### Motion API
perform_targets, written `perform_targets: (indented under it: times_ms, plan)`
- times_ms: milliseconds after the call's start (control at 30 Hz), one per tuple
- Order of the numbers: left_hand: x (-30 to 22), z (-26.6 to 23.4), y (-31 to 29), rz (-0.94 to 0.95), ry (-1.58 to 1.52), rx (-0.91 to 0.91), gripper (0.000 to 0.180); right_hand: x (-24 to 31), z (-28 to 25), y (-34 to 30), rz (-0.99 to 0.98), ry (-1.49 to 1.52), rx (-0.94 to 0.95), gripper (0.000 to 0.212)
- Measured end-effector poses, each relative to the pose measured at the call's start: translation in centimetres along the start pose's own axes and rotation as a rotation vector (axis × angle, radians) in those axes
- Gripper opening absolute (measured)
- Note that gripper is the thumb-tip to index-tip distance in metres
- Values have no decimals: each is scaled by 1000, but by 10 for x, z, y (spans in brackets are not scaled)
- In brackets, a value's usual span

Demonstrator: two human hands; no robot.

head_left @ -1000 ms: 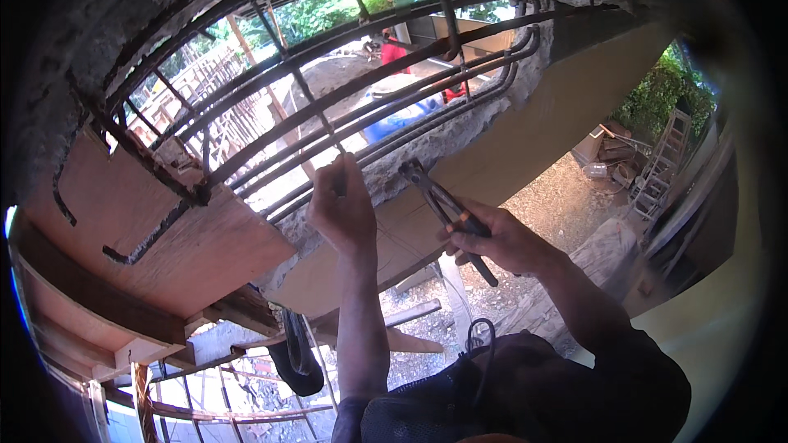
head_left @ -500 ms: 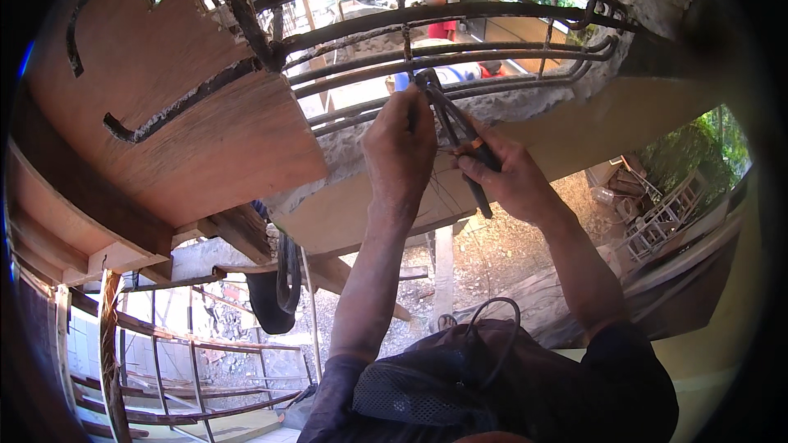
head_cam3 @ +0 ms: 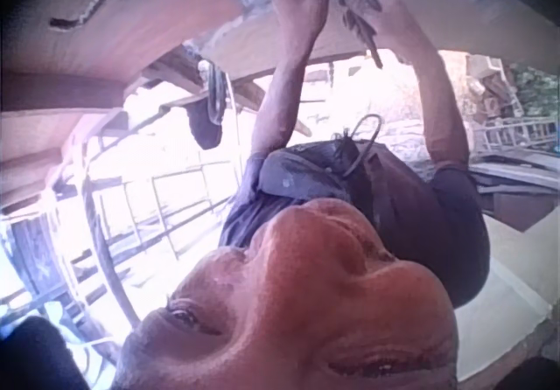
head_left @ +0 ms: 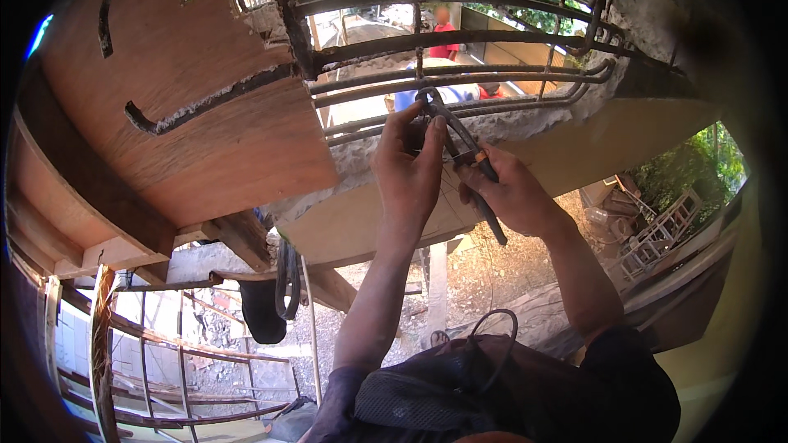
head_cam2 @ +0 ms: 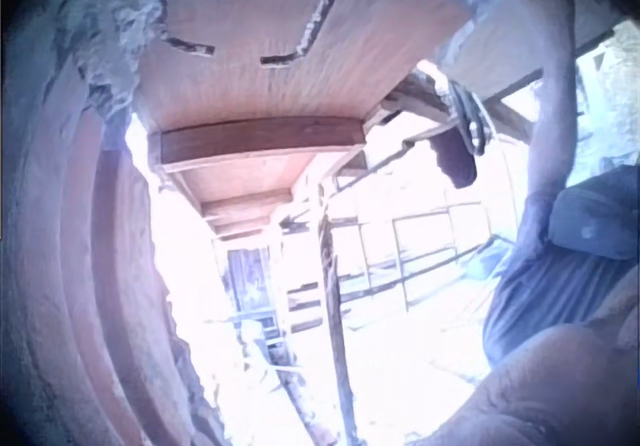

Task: The person twists wire around rebar junctions with a pair of pliers.

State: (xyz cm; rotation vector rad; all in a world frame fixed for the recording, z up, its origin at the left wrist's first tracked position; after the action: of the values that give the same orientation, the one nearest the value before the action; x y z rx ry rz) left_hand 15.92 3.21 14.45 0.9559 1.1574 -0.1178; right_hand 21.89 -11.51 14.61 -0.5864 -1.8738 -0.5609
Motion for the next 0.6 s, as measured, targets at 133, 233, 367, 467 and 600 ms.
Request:
perform_targets:
  times_ms: [133, 233, 367, 467, 600]
  plan:
    - [14, 16, -10, -307, -467, 92, 62, -26, 12, 5, 144, 930, 395, 30]
    - [5, 39, -2, -656, -720, 446, 49, -45, 20, 6, 172, 1111, 460, 36]
    - [33, 59, 3, -524, -703, 274, 36, -21, 3, -19, 18, 147, -50, 32]
    - [20, 81, 0, -569, -829, 69, 35, 0, 2, -48, -294, -596, -522, 46]
    - [25, 99, 1, -562, -924, -28, 36, -13, -19, -34, -304, -680, -502, 42]
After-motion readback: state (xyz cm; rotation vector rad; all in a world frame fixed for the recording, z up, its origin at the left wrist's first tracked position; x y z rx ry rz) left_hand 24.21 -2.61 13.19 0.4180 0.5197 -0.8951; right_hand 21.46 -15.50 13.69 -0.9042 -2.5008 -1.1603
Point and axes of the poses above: each hand's wrist, its own y-axis towards the middle knuckle, its own z-axis out of the palm, x = y × z, the point moved 4 cm from there along y, towards the middle knuckle, and after that the axes turned 4 degrees about y, right-handed, at the moved point
